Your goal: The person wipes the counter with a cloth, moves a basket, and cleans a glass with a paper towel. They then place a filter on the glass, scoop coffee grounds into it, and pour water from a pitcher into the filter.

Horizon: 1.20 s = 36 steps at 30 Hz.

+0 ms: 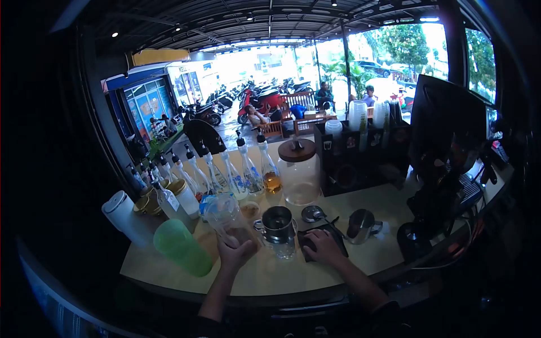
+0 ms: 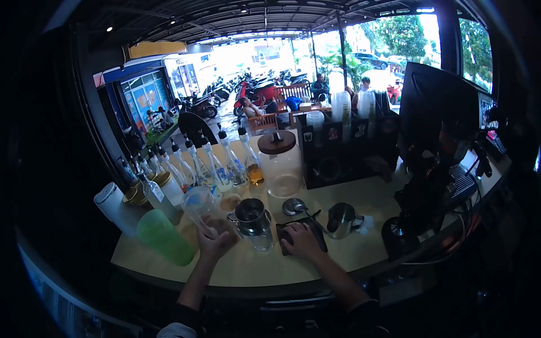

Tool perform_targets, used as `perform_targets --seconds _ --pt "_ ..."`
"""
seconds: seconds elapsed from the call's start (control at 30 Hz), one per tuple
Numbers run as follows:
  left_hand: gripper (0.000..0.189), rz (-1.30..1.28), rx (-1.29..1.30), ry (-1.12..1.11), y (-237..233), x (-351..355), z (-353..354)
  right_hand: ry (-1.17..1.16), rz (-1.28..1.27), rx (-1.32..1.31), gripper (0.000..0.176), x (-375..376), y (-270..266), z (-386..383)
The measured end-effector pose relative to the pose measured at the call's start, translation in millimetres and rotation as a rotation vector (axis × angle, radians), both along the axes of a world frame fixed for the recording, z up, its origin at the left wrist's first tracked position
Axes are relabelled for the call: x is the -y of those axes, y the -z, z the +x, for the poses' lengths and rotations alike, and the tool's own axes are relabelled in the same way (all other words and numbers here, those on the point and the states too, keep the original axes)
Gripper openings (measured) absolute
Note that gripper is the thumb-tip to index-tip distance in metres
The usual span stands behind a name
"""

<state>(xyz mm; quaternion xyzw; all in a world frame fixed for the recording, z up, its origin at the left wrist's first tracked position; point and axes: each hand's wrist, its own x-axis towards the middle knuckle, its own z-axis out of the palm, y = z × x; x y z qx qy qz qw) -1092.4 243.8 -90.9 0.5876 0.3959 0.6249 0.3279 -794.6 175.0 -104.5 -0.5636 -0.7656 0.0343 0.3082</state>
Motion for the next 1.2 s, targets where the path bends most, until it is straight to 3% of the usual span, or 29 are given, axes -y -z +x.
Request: perform_targets --seconds 0.1,0.23,0.3,0.37,0.47,0.6,0.67,0.8,0.9,0.97,1.03,1.17,1.2 --pt "0.088 0.067 -0.041 -0.002 9 -3 -10 0.01 -0.015 -0.023 0.039 -3 1 0" --pt "0.084 0.043 -0.124 0.04 -16 12 -7 0.0 0.017 -0.052 0.036 -4 2 1" --pt "0.08 0.035 -0.161 0.05 -12 23 -10 -0.007 0.045 -0.191 0.03 -7 6 2" --pt "0.077 -0.03 0.093 0.022 -8 19 -4 -0.056 0.175 -0.285 0.022 1 1 -3" --pt "0.076 -0.001 -0.001 0.015 7 8 -11 0.028 0.225 -0.439 0.013 7 -13 -1" --pt "0.074 0.05 -0.076 0.003 1 15 -12 0.188 0.177 -0.568 0.013 17 -82 -9" --pt "0.075 0.067 -0.084 0.019 -8 29 -14 -0.037 0.519 -0.56 0.006 28 -130 -37" --pt "0.081 0.165 -0.024 0.045 -4 39 -14 -0.323 0.517 -0.252 0.012 52 -190 -102" --pt "0.084 0.296 -0.083 0.094 3 39 -15 -0.518 0.254 -0.074 0.011 55 -198 -156" --pt "0.079 0.319 -0.028 0.158 1 43 -15 -0.529 0.2 0.054 0.014 33 -190 -175" --pt "0.078 0.322 -0.153 0.037 1 45 -15 -0.392 -0.066 0.258 0.018 15 -183 -186" --pt "0.089 0.319 -0.144 0.024 9 39 -18 -0.486 -0.05 0.445 0.021 -2 -169 -202" --pt "0.09 0.276 -0.182 0.03 12 37 -20 -0.52 -0.177 0.57 0.021 -3 -166 -205"
